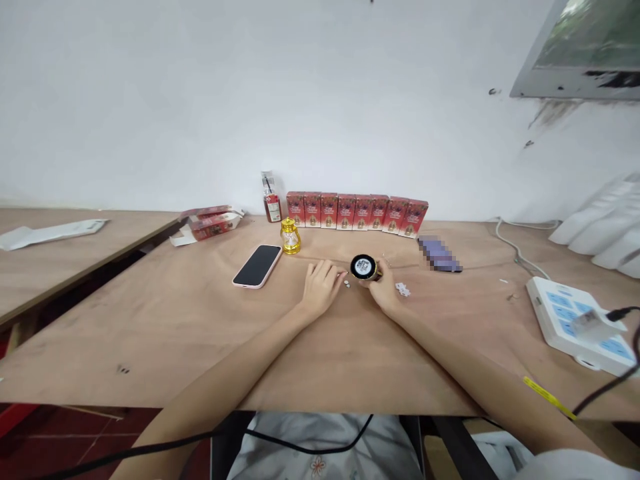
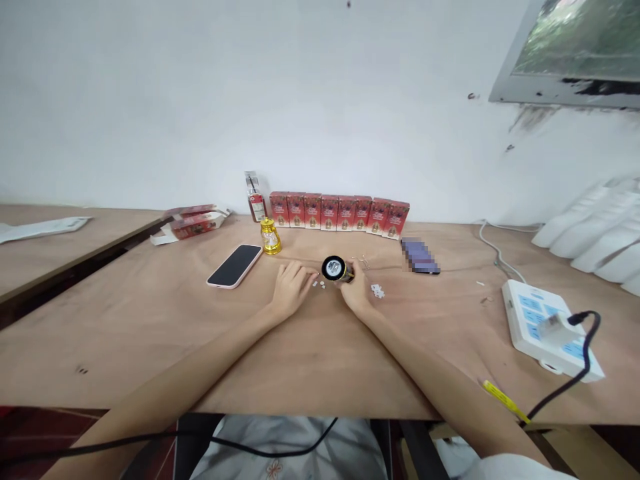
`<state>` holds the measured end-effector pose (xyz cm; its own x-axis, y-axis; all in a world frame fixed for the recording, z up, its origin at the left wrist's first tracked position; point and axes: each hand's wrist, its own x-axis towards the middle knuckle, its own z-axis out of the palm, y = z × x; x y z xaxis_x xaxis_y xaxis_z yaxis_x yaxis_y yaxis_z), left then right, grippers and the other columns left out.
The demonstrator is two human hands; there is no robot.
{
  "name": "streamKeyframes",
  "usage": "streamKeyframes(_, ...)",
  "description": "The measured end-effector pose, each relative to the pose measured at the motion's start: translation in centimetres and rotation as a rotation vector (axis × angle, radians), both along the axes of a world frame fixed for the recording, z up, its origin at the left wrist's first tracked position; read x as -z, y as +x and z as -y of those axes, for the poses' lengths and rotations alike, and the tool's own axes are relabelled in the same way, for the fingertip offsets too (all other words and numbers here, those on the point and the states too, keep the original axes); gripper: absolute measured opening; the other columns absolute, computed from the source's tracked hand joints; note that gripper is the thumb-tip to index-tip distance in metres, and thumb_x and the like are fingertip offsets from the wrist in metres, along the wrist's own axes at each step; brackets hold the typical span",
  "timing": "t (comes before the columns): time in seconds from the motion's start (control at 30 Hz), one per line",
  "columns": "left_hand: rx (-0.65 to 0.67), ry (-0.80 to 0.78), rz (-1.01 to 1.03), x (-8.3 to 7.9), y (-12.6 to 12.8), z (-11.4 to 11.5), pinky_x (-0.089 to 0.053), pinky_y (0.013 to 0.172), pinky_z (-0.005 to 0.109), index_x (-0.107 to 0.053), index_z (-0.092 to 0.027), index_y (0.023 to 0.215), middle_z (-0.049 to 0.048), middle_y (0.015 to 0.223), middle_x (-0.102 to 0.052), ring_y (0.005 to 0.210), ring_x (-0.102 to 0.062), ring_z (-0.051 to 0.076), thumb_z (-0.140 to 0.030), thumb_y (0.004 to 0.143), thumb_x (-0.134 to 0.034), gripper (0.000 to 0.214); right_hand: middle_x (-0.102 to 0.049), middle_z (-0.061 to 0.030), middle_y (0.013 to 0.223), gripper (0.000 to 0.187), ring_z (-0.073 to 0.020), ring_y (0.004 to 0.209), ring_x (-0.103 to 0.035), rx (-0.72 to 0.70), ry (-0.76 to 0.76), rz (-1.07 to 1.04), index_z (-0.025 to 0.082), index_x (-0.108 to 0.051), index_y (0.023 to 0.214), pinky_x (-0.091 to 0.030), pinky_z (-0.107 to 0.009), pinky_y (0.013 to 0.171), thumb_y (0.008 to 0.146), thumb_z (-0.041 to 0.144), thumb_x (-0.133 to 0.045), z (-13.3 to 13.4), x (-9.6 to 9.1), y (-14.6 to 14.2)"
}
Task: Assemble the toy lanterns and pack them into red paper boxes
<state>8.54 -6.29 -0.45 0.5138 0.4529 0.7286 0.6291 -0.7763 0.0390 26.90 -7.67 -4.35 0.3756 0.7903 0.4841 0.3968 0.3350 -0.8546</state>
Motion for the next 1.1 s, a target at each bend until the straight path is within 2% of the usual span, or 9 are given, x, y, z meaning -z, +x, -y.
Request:
streamKeyframes(0.1,0.032,0.088,0.147,-0.8,-0.6,0.4,-0.030,0.069,0.032,-0.059,-0.018,0.088,0.0043,0.079,-0.062,0.077,-0.052,0.018,-0.028,0.096,-0.040,0.024,-0.066,-0.0016,0.091,0.040,-0.0236,0.088,-0.060,-0.070,-0.023,0.039,0.022,-0.057,0.094,-0.046,-0.037,0.079,0.056,0.014,-0.063,0.3,-0.5,-0.3)
streamKeyframes(0.2,0.078,0.166,0.192,-1.4,-0.7,0.8,-0.030,0.068,0.031,-0.060,-0.018,0.087,0.0034,0.077,-0.063,0.074,-0.052,0.017,-0.027,0.095,-0.042,0.021,-0.067,-0.0024,0.091,0.039,-0.0234,0.087,-0.061,-0.122,-0.018,0.083,0.021,-0.057,0.094,-0.046,-0.036,0.078,0.057,0.013,-0.061,0.7,-1.1,-0.8)
streamKeyframes(0.4,0.123,0.185,0.165,-1.7,-0.8,1.3,-0.030,0.068,0.031,-0.060,-0.019,0.085,0.0026,0.079,-0.065,0.074,-0.052,0.016,-0.025,0.094,-0.046,0.018,-0.067,-0.0034,0.095,0.037,-0.0224,0.091,-0.061,-0.186,0.027,0.190,0.021,-0.059,0.095,-0.046,-0.035,0.081,0.060,0.010,-0.056,1.4,-1.9,-1.3)
streamKeyframes(0.6,0.155,0.198,0.128,-1.5,-0.8,1.2,-0.029,0.068,0.032,-0.062,-0.019,0.086,0.0026,0.079,-0.064,0.076,-0.052,0.016,-0.025,0.094,-0.046,0.019,-0.067,-0.0040,0.096,0.035,-0.0213,0.090,-0.061,-0.174,0.021,0.247,0.020,-0.059,0.096,-0.046,-0.034,0.082,0.063,0.010,-0.054,1.8,-2.3,-1.6)
streamKeyframes(0.83,0.165,0.283,0.108,-1.6,-0.6,1.1,-0.029,0.067,0.031,-0.062,-0.018,0.083,0.0019,0.079,-0.066,0.072,-0.052,0.014,-0.024,0.092,-0.050,0.016,-0.066,-0.0044,0.094,0.038,-0.0212,0.089,-0.060,-0.186,0.018,0.270,0.019,-0.059,0.097,-0.046,-0.034,0.081,0.061,0.009,-0.052,1.9,-2.5,-1.6)
streamKeyframes(0.97,0.157,0.229,0.110,-1.7,-0.6,1.1,-0.029,0.067,0.032,-0.061,-0.019,0.084,0.0017,0.079,-0.066,0.073,-0.052,0.015,-0.025,0.091,-0.052,0.013,-0.067,-0.0047,0.096,0.039,-0.0214,0.090,-0.060,-0.184,0.030,0.299,0.019,-0.059,0.098,-0.045,-0.034,0.081,0.061,0.008,-0.052,2.0,-2.5,-1.6)
streamKeyframes(1.03,0.161,0.136,0.153,-1.7,-0.6,1.2,-0.030,0.069,0.032,-0.061,-0.019,0.084,0.0018,0.080,-0.065,0.075,-0.053,0.016,-0.026,0.090,-0.053,0.012,-0.067,-0.0045,0.095,0.038,-0.0213,0.089,-0.060,-0.181,0.034,0.302,0.019,-0.059,0.098,-0.045,-0.033,0.080,0.062,0.009,-0.052,2.0,-2.6,-1.6)
streamKeyframes(1.1,0.182,-0.024,0.245,-1.9,-0.5,1.3,-0.032,0.072,0.032,-0.060,-0.019,0.086,0.0020,0.083,-0.064,0.079,-0.054,0.017,-0.027,0.088,-0.057,0.009,-0.067,-0.0047,0.095,0.037,-0.0214,0.089,-0.060,-0.172,0.034,0.303,0.019,-0.059,0.098,-0.045,-0.034,0.080,0.062,0.009,-0.053,2.1,-2.7,-1.7)
